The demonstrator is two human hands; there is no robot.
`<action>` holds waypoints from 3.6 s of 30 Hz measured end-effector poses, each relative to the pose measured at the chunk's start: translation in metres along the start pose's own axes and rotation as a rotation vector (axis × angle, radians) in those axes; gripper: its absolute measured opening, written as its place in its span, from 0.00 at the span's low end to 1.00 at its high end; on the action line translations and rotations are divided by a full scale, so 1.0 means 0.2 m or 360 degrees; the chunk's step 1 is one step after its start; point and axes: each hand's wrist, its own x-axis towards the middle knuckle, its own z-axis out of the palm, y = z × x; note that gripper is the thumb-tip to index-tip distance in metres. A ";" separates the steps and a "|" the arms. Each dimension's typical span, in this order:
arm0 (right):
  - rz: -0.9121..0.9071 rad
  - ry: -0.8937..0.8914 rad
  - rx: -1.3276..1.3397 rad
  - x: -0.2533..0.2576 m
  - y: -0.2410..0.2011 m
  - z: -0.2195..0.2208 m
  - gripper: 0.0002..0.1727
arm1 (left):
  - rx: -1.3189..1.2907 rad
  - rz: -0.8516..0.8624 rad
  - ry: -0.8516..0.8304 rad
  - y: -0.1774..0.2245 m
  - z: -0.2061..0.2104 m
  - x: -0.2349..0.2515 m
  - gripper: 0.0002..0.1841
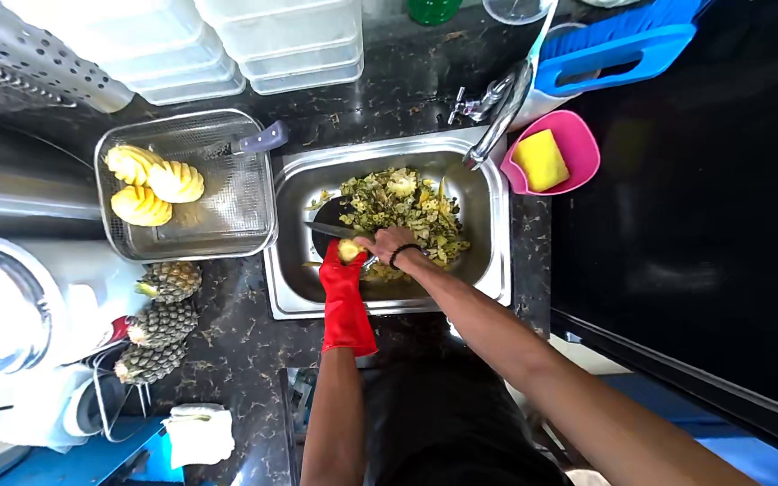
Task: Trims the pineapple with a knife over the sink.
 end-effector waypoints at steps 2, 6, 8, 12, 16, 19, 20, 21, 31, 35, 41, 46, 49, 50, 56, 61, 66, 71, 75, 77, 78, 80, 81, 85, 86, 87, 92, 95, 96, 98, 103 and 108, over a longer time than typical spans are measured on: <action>0.0119 -0.0016 0.0204 0.04 0.09 0.00 0.48 | 0.0059 -0.0042 -0.0082 -0.03 -0.01 0.00 0.37; 0.0097 -0.0070 0.0185 -0.01 0.19 0.04 0.49 | 0.0016 0.0621 0.0136 -0.64 0.23 0.21 0.39; 0.0060 -0.0067 0.0086 -0.02 0.21 0.10 0.50 | -0.0044 0.0204 -0.0186 -0.48 0.11 0.14 0.31; 0.0068 -0.0023 0.0127 -0.02 0.19 0.14 0.48 | -0.0082 0.0123 -0.0194 -0.37 0.05 0.07 0.33; 0.0072 -0.0165 0.0157 0.00 0.16 0.07 0.50 | -0.0050 0.0136 -0.0184 -0.23 -0.01 0.04 0.32; 0.0060 -0.0109 0.0083 0.05 0.13 0.05 0.50 | -0.0097 0.0038 -0.0251 0.03 -0.12 0.02 0.31; 0.0089 -0.0125 0.0121 0.09 0.12 0.05 0.50 | -0.0131 0.0053 -0.0232 0.03 -0.11 0.02 0.32; 0.0106 -0.0153 0.0183 0.13 0.13 0.05 0.50 | -0.0164 0.0063 -0.0216 0.02 -0.09 0.02 0.33; 0.0027 0.0107 0.0499 0.06 0.27 0.23 0.49 | 0.0144 -0.0312 0.0121 -0.28 0.19 0.17 0.37; -0.0024 0.0094 0.0149 -0.02 0.25 0.26 0.46 | 0.0001 -0.0238 0.0000 -0.12 0.06 0.10 0.41; -0.0063 0.0207 -0.0087 -0.02 0.23 0.31 0.45 | -0.0079 -0.0173 -0.0035 -0.06 0.02 0.08 0.29; -0.0137 0.0423 -0.0171 0.02 0.21 0.37 0.46 | -0.0090 -0.0187 -0.0043 -0.08 0.02 0.08 0.26; 0.0049 0.0153 -0.0089 0.02 0.07 0.18 0.47 | -0.0099 -0.0014 0.0084 -0.21 0.11 0.08 0.30; 0.0091 0.0099 -0.0039 0.04 0.06 0.13 0.47 | -0.0100 0.0022 0.0123 -0.25 0.14 0.08 0.32; -0.0011 -0.0050 0.0107 0.04 0.16 0.09 0.49 | 0.0023 -0.0069 0.0059 -0.24 0.15 0.13 0.36; -0.0049 -0.0059 -0.0123 -0.02 0.16 0.11 0.48 | -0.0026 -0.0105 0.0061 -0.22 0.13 0.11 0.31; 0.0036 -0.0181 0.0071 0.13 0.14 0.06 0.51 | 0.0015 -0.0083 0.0051 -0.15 0.10 0.08 0.35; 0.0014 -0.0173 0.0303 0.22 0.22 0.10 0.52 | -0.0101 0.0048 0.0047 -0.22 0.11 0.08 0.38; -0.0006 -0.0168 0.0093 0.07 0.21 0.07 0.50 | -0.0104 -0.0050 -0.0156 -0.02 -0.04 0.04 0.35; -0.0005 -0.0166 0.0052 0.04 0.20 0.06 0.50 | -0.0100 -0.0100 -0.0177 0.01 -0.07 0.06 0.35; -0.0007 -0.0166 0.0050 0.03 0.20 0.06 0.50 | -0.0103 -0.0107 -0.0182 0.01 -0.06 0.07 0.35; 0.0000 -0.0171 0.0037 0.03 0.19 0.07 0.50 | -0.0122 -0.0103 -0.0180 -0.01 -0.06 0.05 0.36; 0.0021 -0.0179 0.0038 0.04 0.18 0.06 0.50 | -0.0123 -0.0075 -0.0132 -0.05 -0.02 0.05 0.37; 0.0106 -0.0127 0.0154 0.26 0.25 0.11 0.51 | -0.0068 0.0036 -0.0028 -0.21 0.09 0.06 0.42; 0.0098 -0.0097 0.0201 0.31 0.29 0.14 0.51 | -0.0065 0.0077 -0.0030 -0.23 0.10 0.08 0.42; 0.0097 -0.0062 0.0247 0.34 0.31 0.16 0.52 | -0.0058 0.0138 -0.0011 -0.25 0.12 0.12 0.41; 0.0137 -0.0012 0.0558 0.12 0.28 0.15 0.49 | 0.0170 -0.0025 0.0095 -0.31 0.23 0.22 0.38; 0.0106 0.0132 0.0537 0.07 0.29 0.24 0.47 | 0.0196 -0.0197 0.0134 -0.31 0.28 0.25 0.41; 0.0068 0.0115 0.0444 0.06 0.29 0.25 0.46 | 0.0169 -0.0182 0.0153 -0.33 0.29 0.26 0.42; -0.0001 0.0113 0.0295 0.02 0.27 0.29 0.45 | 0.0099 -0.0114 0.0182 -0.35 0.29 0.25 0.44; -0.0069 0.0178 0.0126 0.00 0.24 0.35 0.46 | 0.0034 -0.0127 0.0126 -0.32 0.26 0.20 0.31; -0.0096 0.0328 -0.0007 0.02 0.21 0.39 0.45 | 0.0001 -0.0025 0.0155 -0.45 0.32 0.22 0.28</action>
